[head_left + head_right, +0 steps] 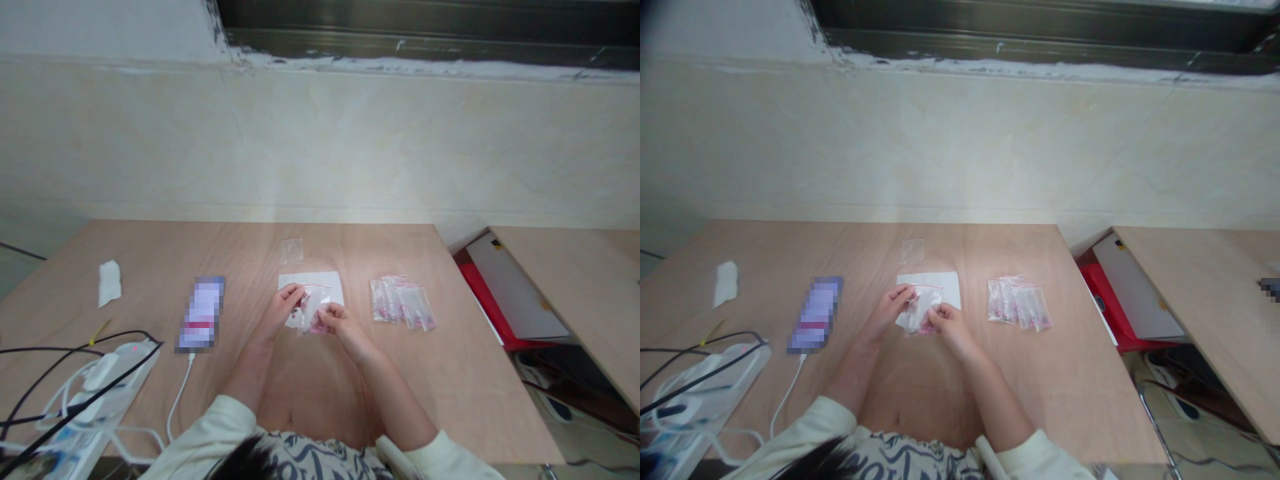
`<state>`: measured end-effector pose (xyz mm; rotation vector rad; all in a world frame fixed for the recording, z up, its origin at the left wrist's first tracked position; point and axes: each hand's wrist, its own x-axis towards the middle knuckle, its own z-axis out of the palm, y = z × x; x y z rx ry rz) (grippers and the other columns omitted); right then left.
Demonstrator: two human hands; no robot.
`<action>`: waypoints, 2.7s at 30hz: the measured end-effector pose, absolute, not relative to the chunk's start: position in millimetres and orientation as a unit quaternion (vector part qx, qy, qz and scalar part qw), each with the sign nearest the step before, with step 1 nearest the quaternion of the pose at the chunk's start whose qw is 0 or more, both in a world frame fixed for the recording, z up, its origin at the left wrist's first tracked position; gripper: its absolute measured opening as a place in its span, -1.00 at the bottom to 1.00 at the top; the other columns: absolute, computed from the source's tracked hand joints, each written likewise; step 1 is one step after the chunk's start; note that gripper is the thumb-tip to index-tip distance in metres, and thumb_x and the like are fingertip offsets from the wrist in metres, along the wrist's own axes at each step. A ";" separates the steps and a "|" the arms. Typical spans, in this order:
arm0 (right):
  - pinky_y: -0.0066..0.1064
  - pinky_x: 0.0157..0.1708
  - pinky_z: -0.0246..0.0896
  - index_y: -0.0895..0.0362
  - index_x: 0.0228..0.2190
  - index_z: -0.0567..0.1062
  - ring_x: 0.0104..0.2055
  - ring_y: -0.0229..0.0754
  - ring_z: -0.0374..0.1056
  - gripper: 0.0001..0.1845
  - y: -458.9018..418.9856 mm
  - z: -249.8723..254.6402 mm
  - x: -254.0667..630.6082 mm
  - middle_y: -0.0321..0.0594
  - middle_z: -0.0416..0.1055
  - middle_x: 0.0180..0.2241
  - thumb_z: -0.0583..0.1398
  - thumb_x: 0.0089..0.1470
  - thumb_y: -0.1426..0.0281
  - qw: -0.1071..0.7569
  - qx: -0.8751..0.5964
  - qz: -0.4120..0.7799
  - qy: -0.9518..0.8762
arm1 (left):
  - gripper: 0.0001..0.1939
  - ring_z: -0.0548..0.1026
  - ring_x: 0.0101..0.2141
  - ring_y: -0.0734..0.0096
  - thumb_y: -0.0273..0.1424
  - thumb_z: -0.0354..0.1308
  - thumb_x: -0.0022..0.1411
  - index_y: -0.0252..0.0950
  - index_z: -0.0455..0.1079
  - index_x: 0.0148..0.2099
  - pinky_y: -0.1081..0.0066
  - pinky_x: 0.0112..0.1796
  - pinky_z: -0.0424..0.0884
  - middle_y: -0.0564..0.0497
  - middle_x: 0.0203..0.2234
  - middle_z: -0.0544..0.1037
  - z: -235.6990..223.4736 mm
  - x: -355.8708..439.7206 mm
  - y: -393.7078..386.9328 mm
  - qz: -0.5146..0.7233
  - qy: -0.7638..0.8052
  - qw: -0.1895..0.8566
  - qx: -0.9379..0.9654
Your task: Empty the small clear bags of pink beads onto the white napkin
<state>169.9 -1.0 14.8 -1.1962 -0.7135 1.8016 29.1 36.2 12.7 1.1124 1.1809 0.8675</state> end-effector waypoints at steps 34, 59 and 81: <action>-0.39 -0.46 0.17 0.10 -0.29 0.34 -0.35 -0.20 0.25 -0.60 -6.3 21.9 177.1 -0.19 0.33 -0.33 0.12 -0.17 0.13 0.486 -0.519 0.628 -0.318 | -0.83 0.33 -0.34 0.37 -0.47 0.00 0.08 -0.22 0.41 -0.31 0.36 -0.23 0.21 0.01 -0.47 0.40 35.1 31.3 22.8 0.302 0.454 0.289 0.787; -0.37 -0.38 0.08 0.13 -0.49 0.42 -0.41 -0.19 0.22 -0.89 -15.4 23.0 217.0 -0.25 0.35 -0.49 0.12 -0.16 0.39 0.317 -0.555 0.523 -0.563 | -0.84 0.34 -0.51 0.51 -0.36 0.14 -0.06 -0.37 0.35 -0.53 0.51 -0.44 0.23 0.08 -0.61 0.38 17.3 20.8 2.8 0.265 0.468 0.621 0.570; -0.51 -0.59 -0.13 0.18 -0.71 0.26 -0.61 -0.37 0.01 -0.87 -16.7 30.3 184.5 -0.39 0.12 -0.70 0.09 -0.24 0.41 0.280 -0.535 0.622 -0.499 | -0.86 0.31 -0.55 0.55 -0.39 0.12 -0.07 -0.36 0.29 -0.55 0.55 -0.52 0.22 0.14 -0.66 0.34 31.9 30.4 -3.6 0.211 0.471 0.624 0.587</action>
